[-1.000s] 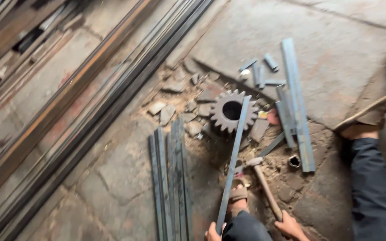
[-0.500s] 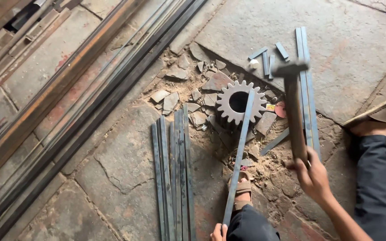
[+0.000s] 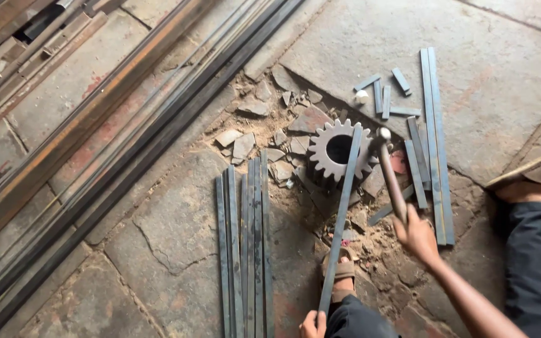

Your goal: The person holds metal bars against a large gear on the ground and strikes them with a hammer. They reposition the gear and bars several times, continuing to strike the metal at different points.

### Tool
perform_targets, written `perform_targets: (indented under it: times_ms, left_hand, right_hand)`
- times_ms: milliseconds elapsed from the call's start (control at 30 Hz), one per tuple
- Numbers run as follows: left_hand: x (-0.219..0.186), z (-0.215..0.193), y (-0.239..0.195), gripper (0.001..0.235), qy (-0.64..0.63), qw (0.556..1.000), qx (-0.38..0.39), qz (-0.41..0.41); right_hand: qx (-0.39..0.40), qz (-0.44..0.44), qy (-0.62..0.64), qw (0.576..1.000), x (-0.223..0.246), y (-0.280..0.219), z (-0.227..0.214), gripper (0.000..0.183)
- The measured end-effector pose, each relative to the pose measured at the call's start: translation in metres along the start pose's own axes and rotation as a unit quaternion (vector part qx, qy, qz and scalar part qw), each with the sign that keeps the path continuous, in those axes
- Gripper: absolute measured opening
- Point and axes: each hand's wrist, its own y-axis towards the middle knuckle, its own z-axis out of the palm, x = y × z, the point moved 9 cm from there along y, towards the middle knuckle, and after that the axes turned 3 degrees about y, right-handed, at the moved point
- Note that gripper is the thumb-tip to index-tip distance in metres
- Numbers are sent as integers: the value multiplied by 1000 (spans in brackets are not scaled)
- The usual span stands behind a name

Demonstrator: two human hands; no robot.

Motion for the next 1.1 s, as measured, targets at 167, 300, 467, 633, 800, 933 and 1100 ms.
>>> perform_targets:
  times_ms: [167, 300, 467, 633, 800, 933, 1100]
  left_hand:
    - [-158, 113, 81, 32, -188, 929, 244, -202]
    - [-312, 169, 98, 29, -126, 953, 249, -115]
    - [-349, 205, 136, 36, -45, 971, 236, 15]
    - [-436, 239, 155, 41, 151, 938, 76, 302]
    - [-468, 260, 178, 57, -48, 979, 137, 144]
    - [-468, 257, 182, 57, -43, 979, 129, 149]
    - [-422, 224, 155, 52, 9, 984, 166, 62]
  right_hand:
    - [3, -59, 112, 992, -77, -107, 66, 71]
    - [50, -23, 15, 998, -151, -141, 129, 72]
    - [215, 146, -105, 960, -179, -171, 161, 78]
    - [180, 156, -96, 967, -138, -168, 130, 66]
    - [199, 107, -85, 970, -167, -145, 168, 63]
    - [202, 88, -65, 973, -153, -146, 175, 61]
    - [213, 118, 26, 970, -197, -122, 196, 55]
